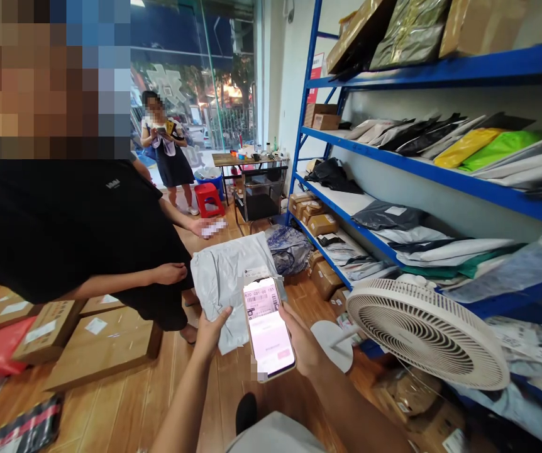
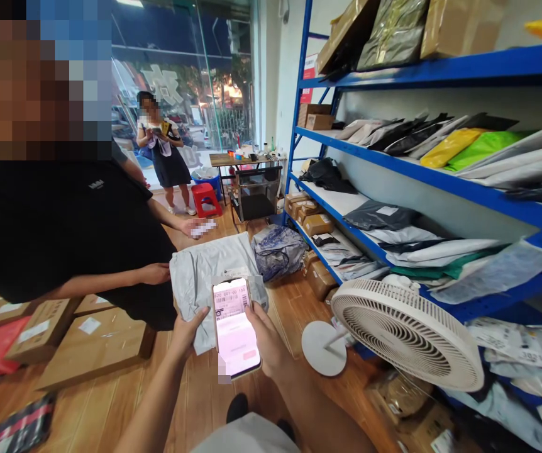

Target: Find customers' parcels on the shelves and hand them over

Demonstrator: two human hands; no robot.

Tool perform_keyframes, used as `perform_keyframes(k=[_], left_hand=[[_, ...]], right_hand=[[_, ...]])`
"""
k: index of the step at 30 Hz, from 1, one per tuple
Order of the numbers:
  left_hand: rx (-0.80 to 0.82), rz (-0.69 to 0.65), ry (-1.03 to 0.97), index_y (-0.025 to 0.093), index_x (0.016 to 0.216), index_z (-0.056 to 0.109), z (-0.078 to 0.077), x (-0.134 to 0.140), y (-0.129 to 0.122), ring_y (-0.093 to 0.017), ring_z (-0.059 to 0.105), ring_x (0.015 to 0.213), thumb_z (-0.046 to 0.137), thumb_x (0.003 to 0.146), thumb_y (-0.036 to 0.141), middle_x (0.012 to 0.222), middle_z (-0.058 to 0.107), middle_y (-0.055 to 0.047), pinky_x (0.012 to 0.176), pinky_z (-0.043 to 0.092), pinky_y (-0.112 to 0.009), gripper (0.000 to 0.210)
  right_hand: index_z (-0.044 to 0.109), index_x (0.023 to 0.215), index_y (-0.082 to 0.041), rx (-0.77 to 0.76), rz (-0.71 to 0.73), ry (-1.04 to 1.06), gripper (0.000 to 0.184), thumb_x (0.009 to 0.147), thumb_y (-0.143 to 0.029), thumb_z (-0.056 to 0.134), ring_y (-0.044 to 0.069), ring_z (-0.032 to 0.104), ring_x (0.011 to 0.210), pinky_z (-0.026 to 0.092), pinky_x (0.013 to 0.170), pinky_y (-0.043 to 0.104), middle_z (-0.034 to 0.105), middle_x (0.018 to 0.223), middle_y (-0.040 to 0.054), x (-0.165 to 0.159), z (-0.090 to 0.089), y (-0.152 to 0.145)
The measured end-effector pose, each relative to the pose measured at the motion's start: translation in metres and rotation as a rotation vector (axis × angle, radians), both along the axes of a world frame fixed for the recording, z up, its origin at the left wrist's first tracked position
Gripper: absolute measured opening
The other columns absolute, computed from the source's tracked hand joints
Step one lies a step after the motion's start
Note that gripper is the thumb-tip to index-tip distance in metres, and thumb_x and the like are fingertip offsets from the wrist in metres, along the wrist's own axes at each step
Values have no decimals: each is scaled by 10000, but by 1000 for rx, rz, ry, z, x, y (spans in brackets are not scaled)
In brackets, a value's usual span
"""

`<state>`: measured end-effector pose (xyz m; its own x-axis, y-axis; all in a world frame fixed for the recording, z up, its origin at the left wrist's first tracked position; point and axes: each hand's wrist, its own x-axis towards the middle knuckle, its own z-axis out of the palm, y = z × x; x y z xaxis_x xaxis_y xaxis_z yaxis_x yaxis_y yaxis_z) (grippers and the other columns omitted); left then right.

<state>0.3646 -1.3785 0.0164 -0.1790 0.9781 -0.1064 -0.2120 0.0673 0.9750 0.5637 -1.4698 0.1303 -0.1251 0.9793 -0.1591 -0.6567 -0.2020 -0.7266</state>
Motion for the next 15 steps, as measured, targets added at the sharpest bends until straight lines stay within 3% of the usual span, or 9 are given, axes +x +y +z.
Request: perform_keyframes(k=[11,15], left_hand=[[-1,-28,24,168,1276,507,3,2,7,-280,609,1123,788,662,367,1264,612,-155,1016,433,-467,705],[-8,-46,53,134,1276,509,3,2,5,-294,608,1121,785,657,389,1250,618,-176,994,450,-475,724]], right_hand=[[621,1102,-214,-18,-40,-11,349,809,-399,660,216,657,1021,474,889,317,733,1047,35,0,12,2],[595,1129,-211,-31,-19,57,328,818,-300,652,193,661,994,473,881,307,728,1061,42,2,1,7]])
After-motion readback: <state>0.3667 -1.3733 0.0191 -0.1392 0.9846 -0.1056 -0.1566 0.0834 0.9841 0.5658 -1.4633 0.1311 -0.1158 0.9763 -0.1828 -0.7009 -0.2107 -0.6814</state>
